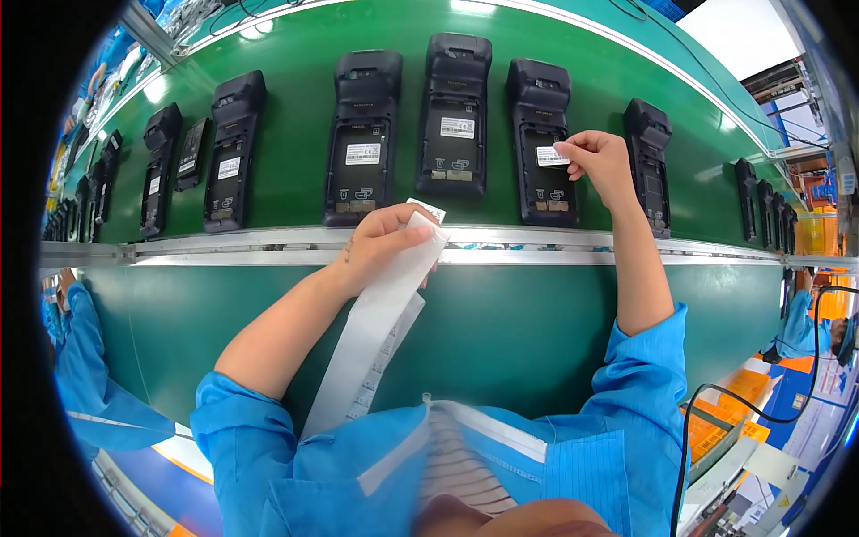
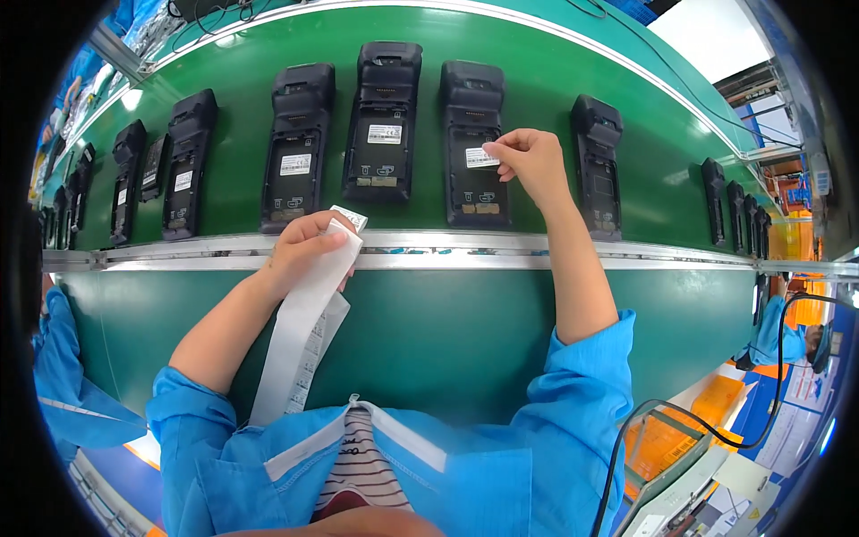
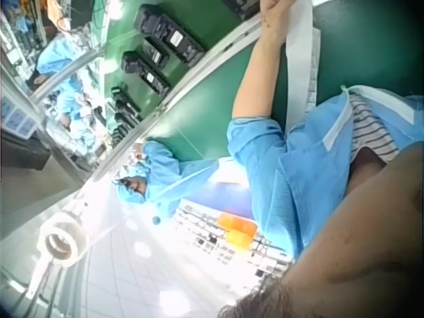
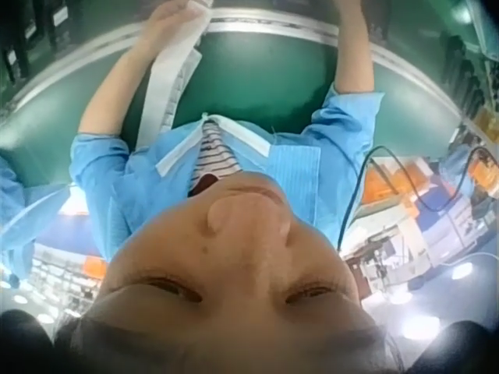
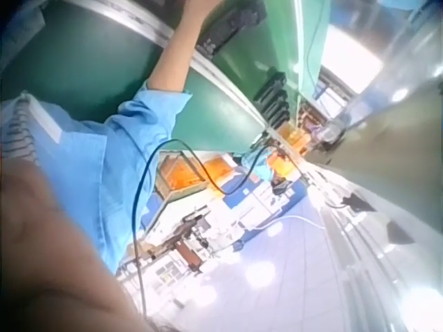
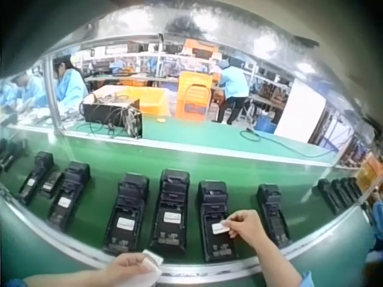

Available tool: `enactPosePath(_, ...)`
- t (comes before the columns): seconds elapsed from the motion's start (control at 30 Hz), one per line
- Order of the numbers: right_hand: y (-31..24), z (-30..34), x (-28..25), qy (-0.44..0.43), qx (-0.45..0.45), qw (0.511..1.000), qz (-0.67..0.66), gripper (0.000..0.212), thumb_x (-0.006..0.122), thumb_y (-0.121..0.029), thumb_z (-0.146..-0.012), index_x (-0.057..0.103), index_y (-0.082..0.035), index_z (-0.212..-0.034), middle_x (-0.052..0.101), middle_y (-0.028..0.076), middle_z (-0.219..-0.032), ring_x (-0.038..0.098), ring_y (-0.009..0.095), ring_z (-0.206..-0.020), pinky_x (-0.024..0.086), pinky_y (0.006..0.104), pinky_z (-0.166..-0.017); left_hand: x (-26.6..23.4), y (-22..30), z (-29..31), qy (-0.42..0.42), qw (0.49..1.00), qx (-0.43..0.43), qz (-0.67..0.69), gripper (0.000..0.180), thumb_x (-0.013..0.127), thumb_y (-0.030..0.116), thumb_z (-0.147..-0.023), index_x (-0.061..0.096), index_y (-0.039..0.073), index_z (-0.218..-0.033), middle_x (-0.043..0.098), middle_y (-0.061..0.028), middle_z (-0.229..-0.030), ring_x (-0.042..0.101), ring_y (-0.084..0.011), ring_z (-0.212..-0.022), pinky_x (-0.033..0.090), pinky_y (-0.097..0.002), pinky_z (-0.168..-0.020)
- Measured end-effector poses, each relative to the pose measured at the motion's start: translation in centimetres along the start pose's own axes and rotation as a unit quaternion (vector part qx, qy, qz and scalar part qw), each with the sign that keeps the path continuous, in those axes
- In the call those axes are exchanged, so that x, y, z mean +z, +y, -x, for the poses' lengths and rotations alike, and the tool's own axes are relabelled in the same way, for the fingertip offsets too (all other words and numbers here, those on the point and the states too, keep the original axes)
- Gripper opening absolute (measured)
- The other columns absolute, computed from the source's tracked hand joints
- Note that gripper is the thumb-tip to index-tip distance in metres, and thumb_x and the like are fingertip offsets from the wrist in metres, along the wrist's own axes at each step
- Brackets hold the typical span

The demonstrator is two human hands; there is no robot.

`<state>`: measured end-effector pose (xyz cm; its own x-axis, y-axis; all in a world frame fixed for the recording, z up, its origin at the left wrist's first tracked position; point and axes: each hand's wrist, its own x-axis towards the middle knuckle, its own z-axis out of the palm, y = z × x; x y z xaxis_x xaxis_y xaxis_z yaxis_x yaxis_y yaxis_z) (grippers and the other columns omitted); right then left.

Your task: The person applies labels or stickers to electronic devices by hand, peeling them from a strip of stickers and pressing them onto the devices.

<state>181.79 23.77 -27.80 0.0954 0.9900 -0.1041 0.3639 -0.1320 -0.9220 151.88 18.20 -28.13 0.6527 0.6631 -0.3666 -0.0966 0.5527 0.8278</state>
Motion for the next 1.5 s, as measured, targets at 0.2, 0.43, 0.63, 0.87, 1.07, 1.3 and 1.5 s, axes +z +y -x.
enactPosePath(0.2,0.1,-0.1,0.2,0.007,-0.001,1.000,0.012,0.018,0.066,-0.013,-0.068,0.060,0.004,-0.070,0.055,0.005,-0.058,0.050,0.007,-0.047,0.043,0.0180,-0.043,0.4,-0.2,-0.4,-0.004,1.000,0.002,-0.005,0.023,0.052,0.023,-0.079,0.049,0.003,-0.090,0.055,-0.0084,-0.069,0.055,-0.0137,-0.056,0.045,-0.0241,-0.050)
enactPosePath(0.43,0.4,-0.2,0.1,0.005,-0.005,1.000,0.013,0.018,0.066,-0.014,-0.067,0.060,0.004,-0.071,0.056,0.005,-0.058,0.050,0.007,-0.047,0.043,0.0182,-0.043,1.4,-0.1,-0.7,0.012,1.000,0.013,-0.008,0.022,0.051,0.024,-0.079,0.050,0.004,-0.087,0.054,-0.0085,-0.066,0.054,-0.0131,-0.053,0.045,-0.0236,-0.048)
enactPosePath(0.63,0.3,-0.2,0.1,0.000,-0.006,1.000,0.015,0.019,0.066,-0.014,-0.067,0.060,0.004,-0.070,0.056,0.005,-0.057,0.051,0.007,-0.047,0.043,0.0183,-0.043,1.8,-0.3,-1.0,0.013,1.000,0.010,-0.004,0.022,0.051,0.024,-0.079,0.050,0.004,-0.088,0.055,-0.0089,-0.066,0.054,-0.0133,-0.053,0.044,-0.0233,-0.047)
enactPosePath(0.87,-0.3,-0.4,0.3,0.004,-0.010,0.998,0.068,0.018,0.067,-0.013,-0.065,0.060,0.004,-0.070,0.056,0.005,-0.057,0.052,0.007,-0.047,0.044,0.0180,-0.042,2.2,-0.4,-1.6,-0.006,1.000,0.009,0.008,0.023,0.051,0.023,-0.080,0.048,0.003,-0.092,0.056,-0.0091,-0.069,0.055,-0.0132,-0.055,0.045,-0.0236,-0.050)
enactPosePath(1.07,-1.8,-1.2,0.5,-0.008,-0.085,0.901,0.425,0.029,0.065,-0.029,-0.065,0.058,-0.001,-0.065,0.058,0.010,-0.060,0.057,0.021,-0.057,0.047,0.0307,-0.055,3.0,-0.5,-1.6,0.047,0.995,0.021,-0.080,0.021,0.053,0.022,-0.079,0.051,0.002,-0.086,0.056,-0.0085,-0.066,0.055,-0.0129,-0.054,0.046,-0.0236,-0.048)
enactPosePath(1.3,-2.8,6.7,4.9,-0.136,0.031,0.978,-0.155,0.018,0.065,-0.016,-0.071,0.055,-0.002,-0.075,0.055,0.001,-0.063,0.049,0.006,-0.050,0.040,0.0190,-0.044,3.6,-1.3,-2.4,0.104,0.980,0.072,-0.154,0.025,0.056,0.024,-0.078,0.061,-0.001,-0.078,0.057,-0.0016,-0.066,0.050,-0.0051,-0.057,0.039,-0.0190,-0.049)
enactPosePath(1.5,-2.1,9.6,7.3,-0.128,0.029,0.931,-0.342,0.012,0.060,-0.005,-0.074,0.053,0.002,-0.081,0.055,0.006,-0.066,0.052,0.008,-0.057,0.043,0.0197,-0.049,4.0,-1.3,-2.6,0.132,0.976,0.083,-0.154,0.025,0.055,0.024,-0.078,0.061,0.000,-0.077,0.057,-0.0020,-0.069,0.050,-0.0055,-0.059,0.040,-0.0193,-0.050)
